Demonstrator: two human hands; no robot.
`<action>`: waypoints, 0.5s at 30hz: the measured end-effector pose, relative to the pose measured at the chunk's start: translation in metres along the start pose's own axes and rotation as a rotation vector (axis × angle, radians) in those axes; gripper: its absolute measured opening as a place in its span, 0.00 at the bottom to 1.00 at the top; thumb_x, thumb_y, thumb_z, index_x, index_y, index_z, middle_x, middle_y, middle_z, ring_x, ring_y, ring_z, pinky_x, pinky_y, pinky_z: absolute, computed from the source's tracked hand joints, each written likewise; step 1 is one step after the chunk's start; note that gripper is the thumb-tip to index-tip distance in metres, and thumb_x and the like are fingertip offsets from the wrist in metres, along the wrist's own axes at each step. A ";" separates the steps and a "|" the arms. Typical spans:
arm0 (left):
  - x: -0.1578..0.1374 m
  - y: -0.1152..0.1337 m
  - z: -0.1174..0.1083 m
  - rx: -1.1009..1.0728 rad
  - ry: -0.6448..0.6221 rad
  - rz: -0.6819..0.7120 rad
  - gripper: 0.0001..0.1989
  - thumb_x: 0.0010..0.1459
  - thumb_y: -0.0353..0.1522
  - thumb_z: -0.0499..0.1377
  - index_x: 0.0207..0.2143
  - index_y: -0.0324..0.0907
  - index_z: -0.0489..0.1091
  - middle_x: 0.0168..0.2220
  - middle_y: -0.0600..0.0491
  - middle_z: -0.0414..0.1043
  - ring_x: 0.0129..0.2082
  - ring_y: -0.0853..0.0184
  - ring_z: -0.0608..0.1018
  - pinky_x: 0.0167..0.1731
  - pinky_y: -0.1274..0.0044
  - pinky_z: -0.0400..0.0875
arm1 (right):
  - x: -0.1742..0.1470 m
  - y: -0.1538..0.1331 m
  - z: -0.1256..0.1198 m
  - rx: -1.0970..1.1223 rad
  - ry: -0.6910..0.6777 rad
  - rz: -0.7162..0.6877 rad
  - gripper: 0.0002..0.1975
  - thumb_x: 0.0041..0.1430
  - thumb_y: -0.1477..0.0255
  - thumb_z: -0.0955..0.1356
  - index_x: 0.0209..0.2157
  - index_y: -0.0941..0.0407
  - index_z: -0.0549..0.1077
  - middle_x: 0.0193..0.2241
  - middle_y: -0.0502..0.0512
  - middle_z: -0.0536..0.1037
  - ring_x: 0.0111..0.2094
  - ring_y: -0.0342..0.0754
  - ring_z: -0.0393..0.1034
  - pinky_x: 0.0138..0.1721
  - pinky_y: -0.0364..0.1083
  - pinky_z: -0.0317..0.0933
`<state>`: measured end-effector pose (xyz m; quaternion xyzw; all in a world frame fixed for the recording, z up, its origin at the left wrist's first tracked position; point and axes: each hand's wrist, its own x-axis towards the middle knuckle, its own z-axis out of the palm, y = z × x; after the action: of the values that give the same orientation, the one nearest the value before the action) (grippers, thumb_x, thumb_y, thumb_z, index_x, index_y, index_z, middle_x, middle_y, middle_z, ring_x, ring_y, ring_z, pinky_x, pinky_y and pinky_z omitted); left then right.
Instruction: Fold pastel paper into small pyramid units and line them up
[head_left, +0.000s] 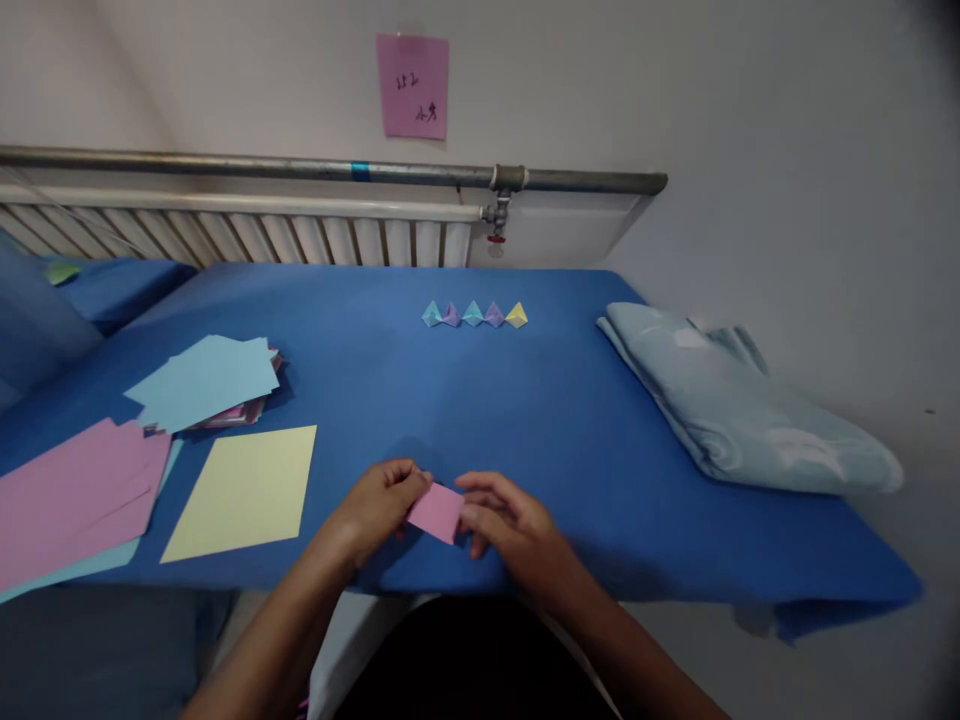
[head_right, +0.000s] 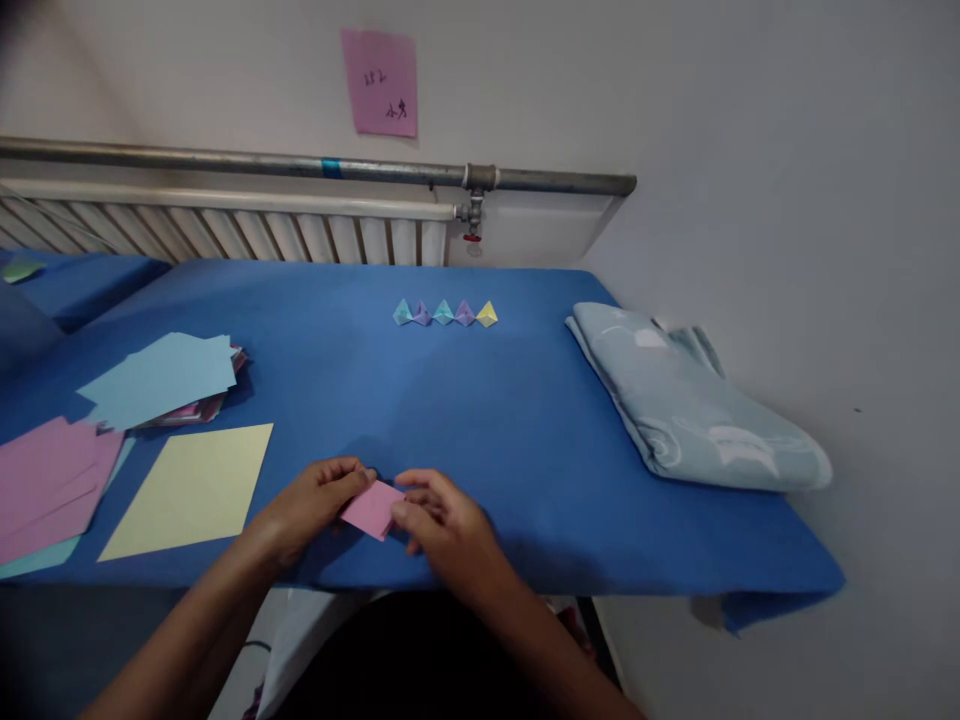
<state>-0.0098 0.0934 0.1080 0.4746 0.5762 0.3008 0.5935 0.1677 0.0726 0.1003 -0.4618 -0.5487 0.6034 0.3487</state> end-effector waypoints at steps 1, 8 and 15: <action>0.003 0.002 0.000 -0.011 -0.018 -0.016 0.19 0.48 0.47 0.57 0.19 0.42 0.60 0.14 0.62 0.56 0.14 0.76 0.58 0.15 0.82 0.52 | -0.001 0.000 -0.006 -0.153 0.093 -0.165 0.09 0.56 0.72 0.64 0.39 0.54 0.69 0.32 0.53 0.75 0.33 0.45 0.71 0.34 0.47 0.65; 0.017 0.010 0.010 0.032 -0.120 -0.082 0.17 0.49 0.46 0.54 0.20 0.43 0.59 0.15 0.61 0.57 0.12 0.76 0.59 0.11 0.82 0.53 | 0.002 0.007 -0.022 -0.852 0.055 -0.855 0.17 0.55 0.82 0.64 0.46 0.54 0.68 0.42 0.56 0.73 0.43 0.49 0.64 0.44 0.51 0.58; 0.021 0.010 0.006 0.382 -0.043 -0.018 0.13 0.47 0.37 0.58 0.15 0.43 0.61 0.12 0.61 0.55 0.13 0.74 0.58 0.15 0.80 0.51 | 0.005 0.022 -0.015 -1.007 -0.069 -0.844 0.07 0.62 0.77 0.63 0.40 0.56 0.70 0.36 0.53 0.76 0.40 0.47 0.64 0.39 0.48 0.54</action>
<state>0.0007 0.1147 0.1082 0.5798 0.6142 0.1706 0.5075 0.1821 0.0788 0.0783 -0.2941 -0.9088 0.0987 0.2791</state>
